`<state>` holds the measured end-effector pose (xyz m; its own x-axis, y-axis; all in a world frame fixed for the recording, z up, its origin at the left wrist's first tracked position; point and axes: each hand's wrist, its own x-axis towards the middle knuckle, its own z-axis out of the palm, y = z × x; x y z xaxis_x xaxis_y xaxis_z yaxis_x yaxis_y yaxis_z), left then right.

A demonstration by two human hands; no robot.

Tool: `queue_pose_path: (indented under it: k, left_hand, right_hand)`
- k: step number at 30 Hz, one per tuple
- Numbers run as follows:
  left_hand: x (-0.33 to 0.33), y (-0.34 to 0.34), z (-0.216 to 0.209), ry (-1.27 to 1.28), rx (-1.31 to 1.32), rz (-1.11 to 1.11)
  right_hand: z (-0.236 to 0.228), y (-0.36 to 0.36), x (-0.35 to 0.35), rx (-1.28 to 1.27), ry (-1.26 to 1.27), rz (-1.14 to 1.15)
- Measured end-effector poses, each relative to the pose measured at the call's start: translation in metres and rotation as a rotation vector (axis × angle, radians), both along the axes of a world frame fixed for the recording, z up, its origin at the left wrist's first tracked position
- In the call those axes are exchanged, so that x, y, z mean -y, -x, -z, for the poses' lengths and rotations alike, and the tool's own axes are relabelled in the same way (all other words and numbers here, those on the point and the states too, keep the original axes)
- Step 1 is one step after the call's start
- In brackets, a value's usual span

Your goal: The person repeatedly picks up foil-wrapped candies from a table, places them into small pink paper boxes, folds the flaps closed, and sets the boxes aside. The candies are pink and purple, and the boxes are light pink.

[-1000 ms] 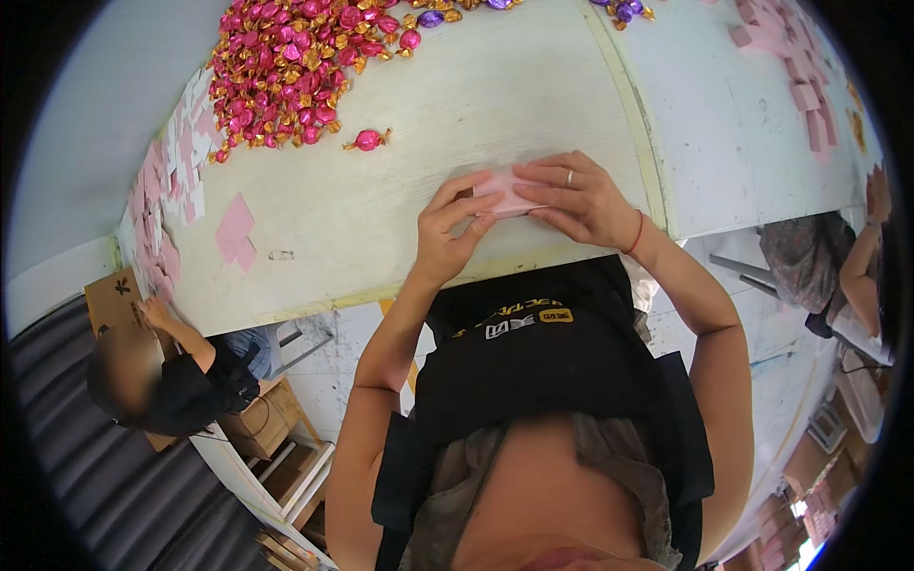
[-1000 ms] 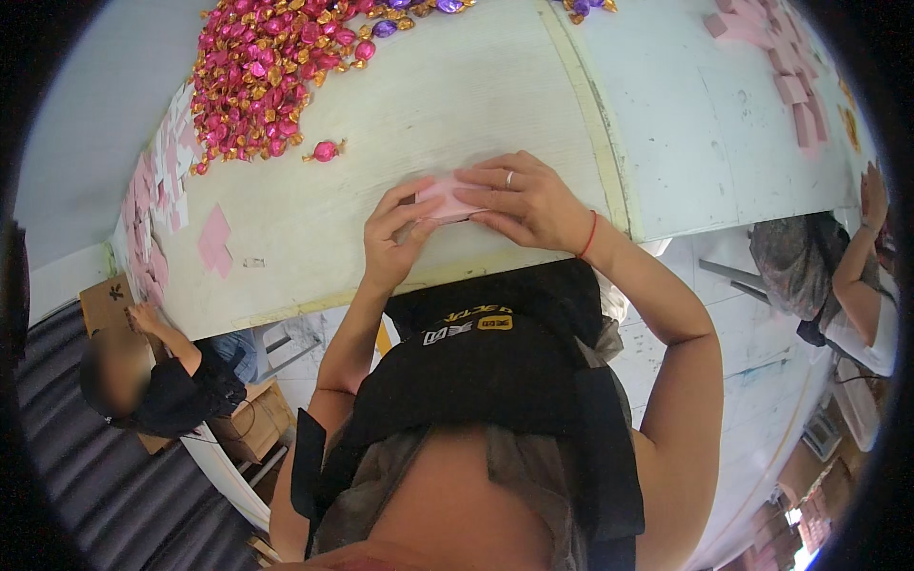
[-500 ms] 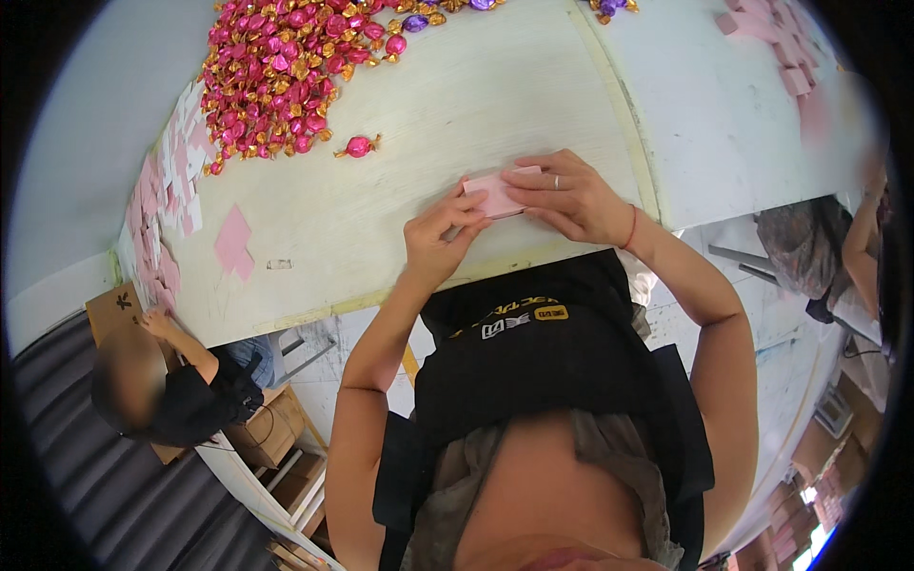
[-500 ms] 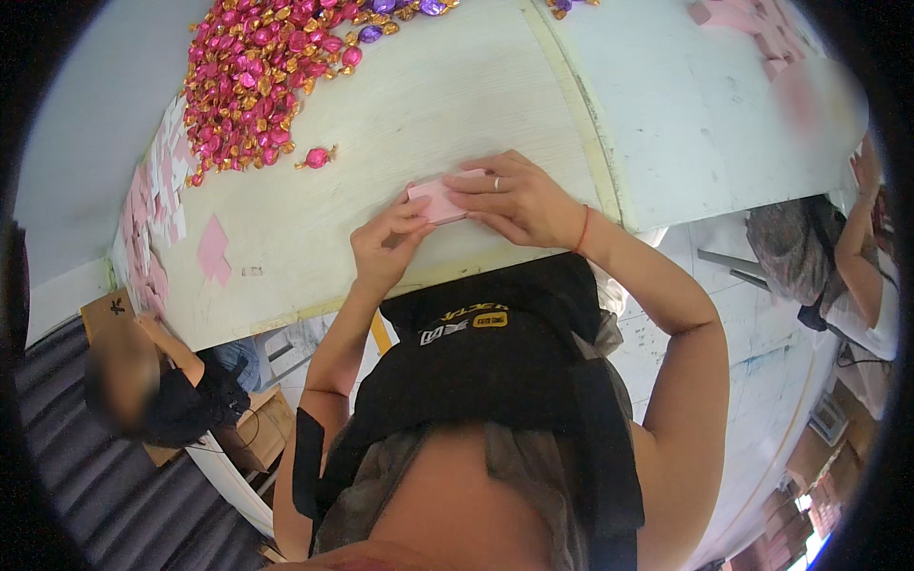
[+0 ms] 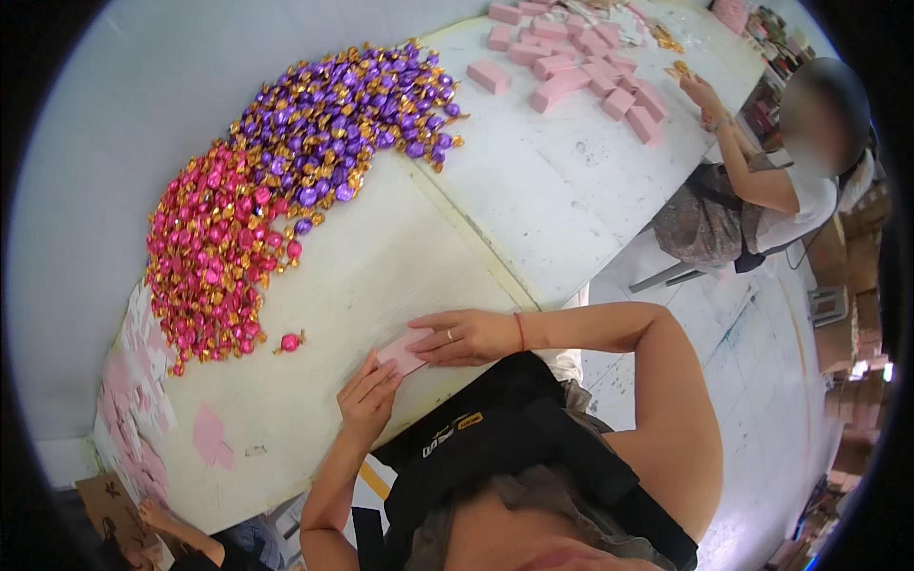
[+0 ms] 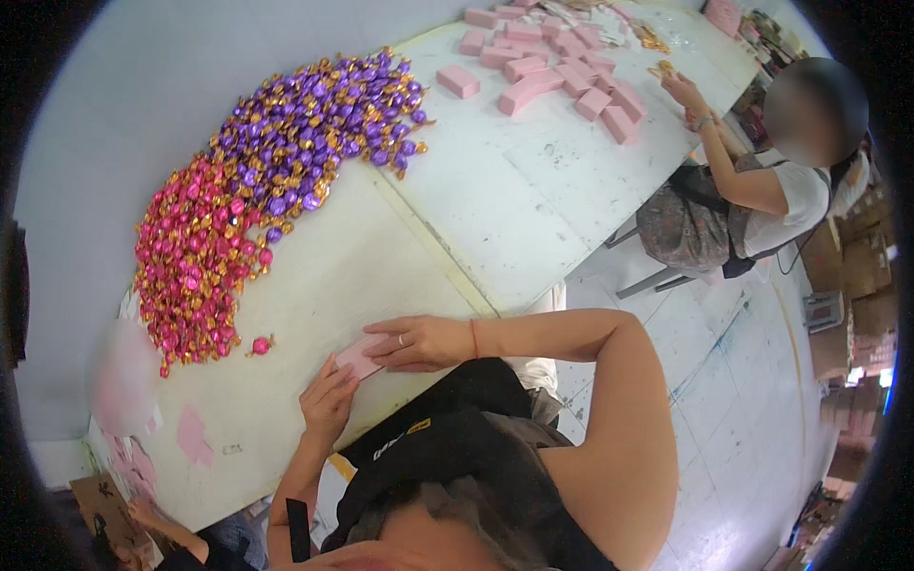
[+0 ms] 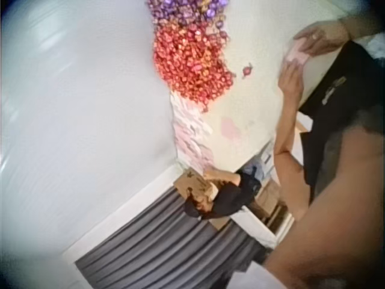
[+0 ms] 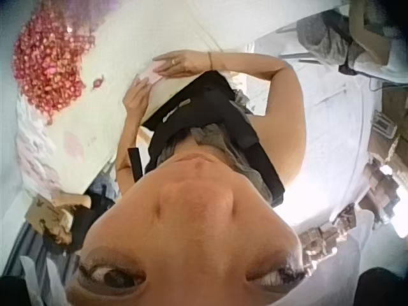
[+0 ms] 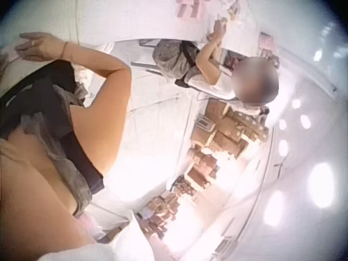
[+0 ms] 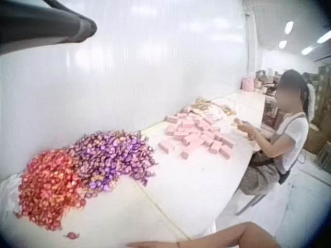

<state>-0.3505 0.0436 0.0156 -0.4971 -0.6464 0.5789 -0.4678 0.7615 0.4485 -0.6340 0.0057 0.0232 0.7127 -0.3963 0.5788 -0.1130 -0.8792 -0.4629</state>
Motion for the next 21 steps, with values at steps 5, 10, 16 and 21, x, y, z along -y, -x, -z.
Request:
queue_pose_path:
  k: [5,10,16,21]
  left_hand:
    - [0.007,0.018,0.004,-0.278,-0.147,-0.037]
    - [0.012,0.001,-0.008,-0.095,0.104,0.081]
    - [0.017,0.028,-0.009,-0.012,0.009,0.064]
    - [0.000,0.023,0.004,0.074,0.029,0.064]
  right_hand:
    - [0.006,-0.001,0.004,0.068,-0.266,0.026]
    - [0.007,-0.003,0.004,0.012,-0.121,-0.020]
    - [0.007,-0.002,0.000,-0.037,0.018,0.044]
    - [-0.008,0.009,-0.018,-0.006,-0.149,-0.026]
